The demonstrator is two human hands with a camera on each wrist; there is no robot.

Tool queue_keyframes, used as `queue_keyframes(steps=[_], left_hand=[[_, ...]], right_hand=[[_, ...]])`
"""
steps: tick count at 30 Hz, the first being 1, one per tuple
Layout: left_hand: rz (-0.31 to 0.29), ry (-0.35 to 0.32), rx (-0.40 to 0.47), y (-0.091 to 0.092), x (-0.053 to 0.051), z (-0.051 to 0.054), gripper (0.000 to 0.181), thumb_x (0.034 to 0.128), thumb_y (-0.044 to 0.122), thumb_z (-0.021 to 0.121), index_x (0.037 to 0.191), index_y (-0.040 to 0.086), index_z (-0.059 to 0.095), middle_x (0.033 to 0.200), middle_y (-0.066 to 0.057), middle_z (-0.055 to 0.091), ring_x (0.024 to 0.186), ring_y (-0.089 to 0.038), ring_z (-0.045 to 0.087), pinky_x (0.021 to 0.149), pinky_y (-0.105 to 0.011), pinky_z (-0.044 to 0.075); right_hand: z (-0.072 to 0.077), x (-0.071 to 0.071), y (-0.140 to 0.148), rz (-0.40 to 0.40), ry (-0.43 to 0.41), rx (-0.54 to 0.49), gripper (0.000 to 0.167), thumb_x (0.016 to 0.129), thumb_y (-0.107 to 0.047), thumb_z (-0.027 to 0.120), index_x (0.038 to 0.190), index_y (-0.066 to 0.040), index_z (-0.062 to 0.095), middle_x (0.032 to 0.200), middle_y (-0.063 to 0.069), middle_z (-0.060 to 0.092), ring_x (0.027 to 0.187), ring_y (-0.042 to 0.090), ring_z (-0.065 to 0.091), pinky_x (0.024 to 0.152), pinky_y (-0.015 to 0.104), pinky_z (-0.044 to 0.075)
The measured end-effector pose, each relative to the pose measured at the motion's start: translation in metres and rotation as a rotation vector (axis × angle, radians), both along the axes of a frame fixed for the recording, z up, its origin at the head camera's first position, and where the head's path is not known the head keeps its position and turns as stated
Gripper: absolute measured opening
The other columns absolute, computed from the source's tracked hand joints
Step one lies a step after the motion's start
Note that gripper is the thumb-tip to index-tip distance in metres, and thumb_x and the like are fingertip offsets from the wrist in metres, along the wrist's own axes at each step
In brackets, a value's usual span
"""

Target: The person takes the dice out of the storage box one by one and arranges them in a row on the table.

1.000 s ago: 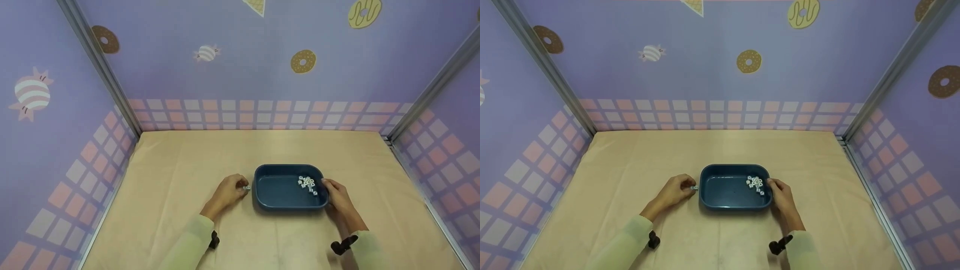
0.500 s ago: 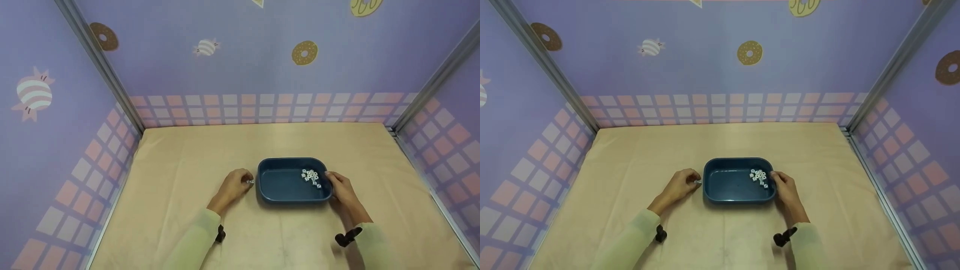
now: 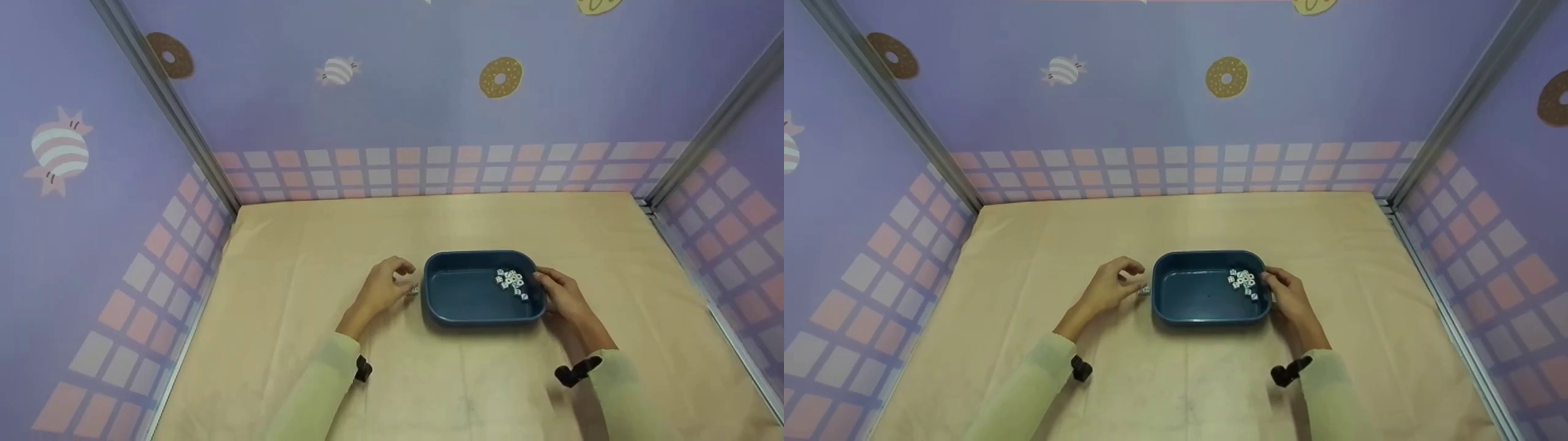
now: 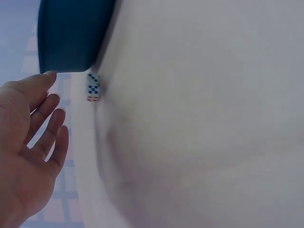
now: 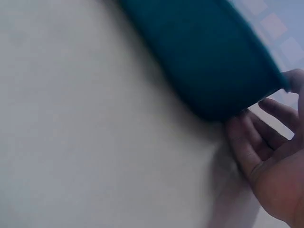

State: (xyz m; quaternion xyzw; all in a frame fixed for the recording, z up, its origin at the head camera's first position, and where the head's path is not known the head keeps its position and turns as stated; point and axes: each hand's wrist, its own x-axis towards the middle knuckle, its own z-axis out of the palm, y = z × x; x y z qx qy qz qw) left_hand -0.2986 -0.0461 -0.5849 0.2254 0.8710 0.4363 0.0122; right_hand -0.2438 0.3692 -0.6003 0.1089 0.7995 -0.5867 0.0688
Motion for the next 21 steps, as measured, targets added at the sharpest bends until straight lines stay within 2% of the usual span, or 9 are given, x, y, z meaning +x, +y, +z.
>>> queue_keyframes(steps=[3,5,7,10,13,16,20,21], left_hand=[[0.006,0.028,0.001,0.003,0.001,0.008,0.027,0.0964,0.013,0.080,0.121,0.004,0.071,0.118,-0.006,0.070,0.113,-0.025,0.064,0.097,-0.045,0.056],[0.013,0.048,0.007,0.006,0.002,0.012,0.029,0.0960,0.014,0.081,0.121,0.004,0.072,0.118,-0.006,0.070,0.113,-0.025,0.065,0.096,-0.045,0.057],[0.012,0.067,0.012,0.010,0.004,0.015,0.029,0.0960,0.015,0.081,0.122,0.005,0.072,0.118,-0.006,0.070,0.113,-0.025,0.065,0.095,-0.044,0.057],[0.004,0.095,0.020,0.021,0.007,0.021,0.031,0.0965,0.019,0.081,0.123,0.006,0.072,0.118,-0.005,0.070,0.113,-0.023,0.065,0.096,-0.042,0.057],[-0.011,0.123,0.030,0.035,0.011,0.024,0.032,0.0968,0.022,0.081,0.123,0.007,0.071,0.119,-0.003,0.070,0.114,-0.021,0.065,0.097,-0.040,0.056],[-0.030,0.156,0.048,0.049,0.013,0.029,0.032,0.0961,0.022,0.082,0.123,0.008,0.072,0.120,-0.002,0.069,0.115,-0.020,0.066,0.100,-0.037,0.055],[-0.056,0.159,0.042,0.072,0.018,0.030,0.033,0.0961,0.024,0.082,0.124,0.009,0.072,0.120,0.000,0.069,0.115,-0.017,0.065,0.102,-0.031,0.053],[-0.061,0.156,0.039,0.078,0.019,0.030,0.033,0.0964,0.024,0.082,0.125,0.010,0.072,0.120,0.001,0.068,0.115,-0.017,0.065,0.103,-0.030,0.052]], right_hand=[[0.004,-0.005,0.001,0.016,0.005,-0.032,0.059,0.112,-0.037,0.055,0.159,-0.003,0.045,0.164,0.021,0.042,0.154,0.034,0.035,0.126,0.049,0.028],[0.005,-0.007,0.002,0.025,0.016,-0.040,0.058,0.111,-0.035,0.056,0.158,-0.002,0.046,0.162,0.021,0.044,0.153,0.033,0.037,0.126,0.048,0.029],[0.007,-0.008,0.002,0.038,0.026,-0.030,0.056,0.112,-0.033,0.057,0.157,-0.001,0.048,0.160,0.021,0.046,0.150,0.032,0.041,0.123,0.043,0.034],[0.010,-0.009,0.002,0.046,0.043,-0.001,0.053,0.111,-0.029,0.058,0.154,0.001,0.051,0.156,0.022,0.050,0.142,0.029,0.048,0.113,0.029,0.044],[0.011,-0.008,0.001,0.041,0.071,0.024,0.049,0.111,-0.025,0.058,0.152,0.002,0.054,0.152,0.023,0.054,0.132,0.023,0.053,0.099,0.017,0.047],[0.014,-0.010,0.000,0.033,0.098,0.045,0.046,0.111,-0.022,0.057,0.150,0.002,0.056,0.145,0.023,0.058,0.117,0.018,0.056,0.088,0.016,0.048],[0.012,-0.009,0.001,0.008,0.089,0.036,0.044,0.111,-0.021,0.056,0.148,0.002,0.058,0.125,0.020,0.061,0.092,0.013,0.053,0.072,0.021,0.047],[0.012,-0.010,0.002,0.002,0.090,0.025,0.044,0.111,-0.022,0.057,0.149,0.001,0.058,0.126,0.018,0.062,0.092,0.012,0.054,0.073,0.020,0.048]])
